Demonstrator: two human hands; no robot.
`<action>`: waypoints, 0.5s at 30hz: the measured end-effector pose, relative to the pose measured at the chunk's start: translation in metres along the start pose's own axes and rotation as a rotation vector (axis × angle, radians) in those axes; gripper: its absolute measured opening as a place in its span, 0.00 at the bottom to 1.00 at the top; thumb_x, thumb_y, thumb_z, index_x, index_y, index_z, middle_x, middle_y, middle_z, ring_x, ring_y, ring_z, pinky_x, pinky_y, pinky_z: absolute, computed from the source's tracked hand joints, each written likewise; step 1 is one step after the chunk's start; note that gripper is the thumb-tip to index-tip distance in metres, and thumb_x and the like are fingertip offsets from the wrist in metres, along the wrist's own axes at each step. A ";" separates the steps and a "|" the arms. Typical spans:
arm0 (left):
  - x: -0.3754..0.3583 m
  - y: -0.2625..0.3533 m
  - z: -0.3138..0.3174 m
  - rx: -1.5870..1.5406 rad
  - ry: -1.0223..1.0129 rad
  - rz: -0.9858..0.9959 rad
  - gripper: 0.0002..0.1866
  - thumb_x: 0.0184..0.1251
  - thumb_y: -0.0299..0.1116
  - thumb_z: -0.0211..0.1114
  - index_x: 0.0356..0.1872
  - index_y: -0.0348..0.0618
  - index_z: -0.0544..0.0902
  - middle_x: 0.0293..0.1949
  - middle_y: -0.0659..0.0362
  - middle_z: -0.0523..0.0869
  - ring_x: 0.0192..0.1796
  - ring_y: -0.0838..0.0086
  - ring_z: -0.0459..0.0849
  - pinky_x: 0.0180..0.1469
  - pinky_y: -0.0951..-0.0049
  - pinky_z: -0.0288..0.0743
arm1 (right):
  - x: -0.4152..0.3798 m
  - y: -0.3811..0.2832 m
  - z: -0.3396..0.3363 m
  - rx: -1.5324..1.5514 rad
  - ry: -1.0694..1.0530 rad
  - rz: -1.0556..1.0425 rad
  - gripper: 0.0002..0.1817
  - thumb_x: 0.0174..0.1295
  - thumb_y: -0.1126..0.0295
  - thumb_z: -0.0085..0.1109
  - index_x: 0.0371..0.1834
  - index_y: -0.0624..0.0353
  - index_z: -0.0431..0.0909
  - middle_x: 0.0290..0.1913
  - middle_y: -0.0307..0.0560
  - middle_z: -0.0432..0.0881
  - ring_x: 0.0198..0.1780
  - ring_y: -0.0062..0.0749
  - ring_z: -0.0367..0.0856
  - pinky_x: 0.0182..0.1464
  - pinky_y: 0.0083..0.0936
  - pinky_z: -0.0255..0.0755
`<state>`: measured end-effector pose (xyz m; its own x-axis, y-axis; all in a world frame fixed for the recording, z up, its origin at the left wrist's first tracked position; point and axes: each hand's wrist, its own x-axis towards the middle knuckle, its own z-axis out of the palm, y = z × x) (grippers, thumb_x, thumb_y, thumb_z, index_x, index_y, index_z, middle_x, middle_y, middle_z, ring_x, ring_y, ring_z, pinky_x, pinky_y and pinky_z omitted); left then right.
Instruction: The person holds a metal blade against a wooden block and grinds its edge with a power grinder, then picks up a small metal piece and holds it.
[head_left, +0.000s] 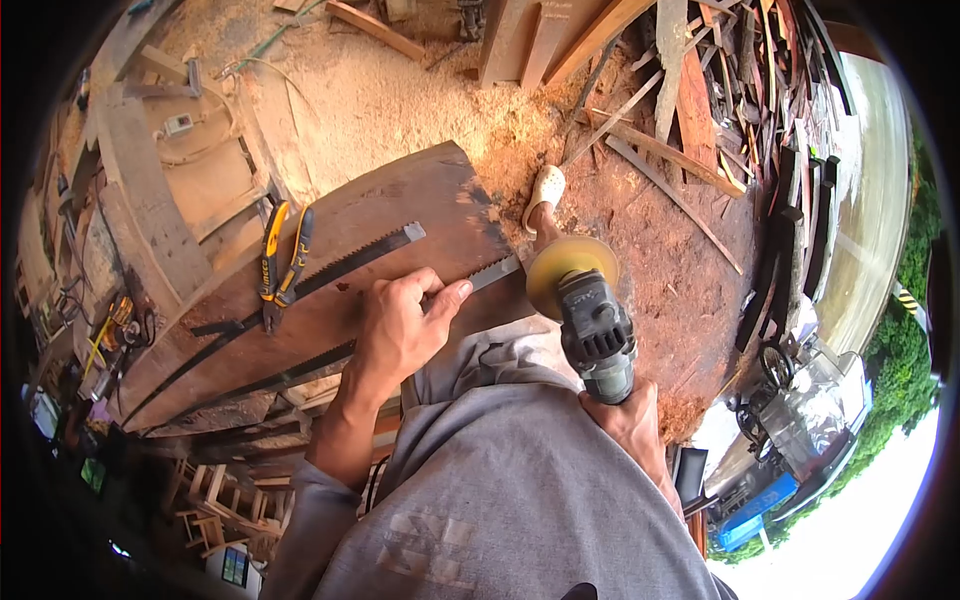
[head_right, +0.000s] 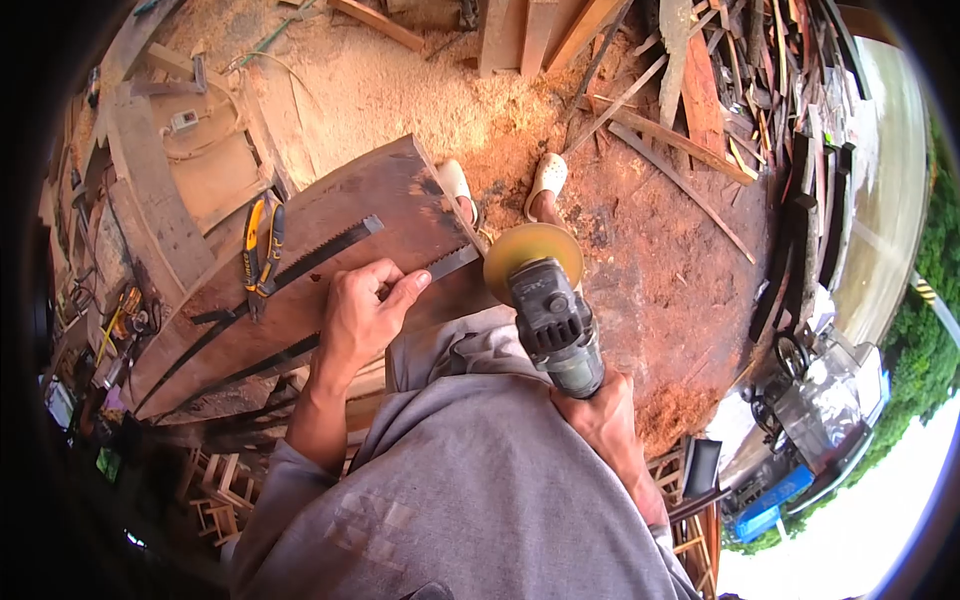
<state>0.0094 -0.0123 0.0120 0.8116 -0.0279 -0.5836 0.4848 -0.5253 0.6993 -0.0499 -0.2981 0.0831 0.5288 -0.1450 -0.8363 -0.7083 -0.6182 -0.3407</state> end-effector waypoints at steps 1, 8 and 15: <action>-0.001 -0.001 0.000 -0.004 0.008 0.000 0.19 0.69 0.38 0.73 0.24 0.33 0.82 0.17 0.48 0.80 0.17 0.67 0.76 0.24 0.64 0.67 | -0.001 -0.001 0.001 -0.001 -0.014 -0.005 0.13 0.53 0.70 0.70 0.39 0.68 0.85 0.30 0.56 0.89 0.32 0.39 0.90 0.39 0.37 0.82; -0.005 -0.008 0.006 0.073 0.095 0.039 0.18 0.68 0.37 0.73 0.24 0.33 0.82 0.18 0.46 0.80 0.17 0.62 0.76 0.24 0.62 0.68 | -0.001 0.001 0.011 -0.027 -0.038 -0.027 0.16 0.56 0.70 0.69 0.45 0.69 0.83 0.35 0.61 0.90 0.36 0.44 0.92 0.42 0.39 0.85; -0.003 -0.007 0.004 0.094 0.083 0.018 0.18 0.68 0.37 0.74 0.24 0.32 0.82 0.18 0.45 0.79 0.17 0.60 0.76 0.24 0.62 0.67 | 0.003 -0.006 0.009 -0.061 -0.050 -0.048 0.16 0.55 0.71 0.68 0.43 0.70 0.82 0.32 0.61 0.89 0.35 0.46 0.92 0.41 0.40 0.84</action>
<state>0.0025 -0.0122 0.0071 0.8458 0.0305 -0.5326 0.4405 -0.6029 0.6651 -0.0482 -0.2877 0.0784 0.5366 -0.0758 -0.8404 -0.6520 -0.6695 -0.3559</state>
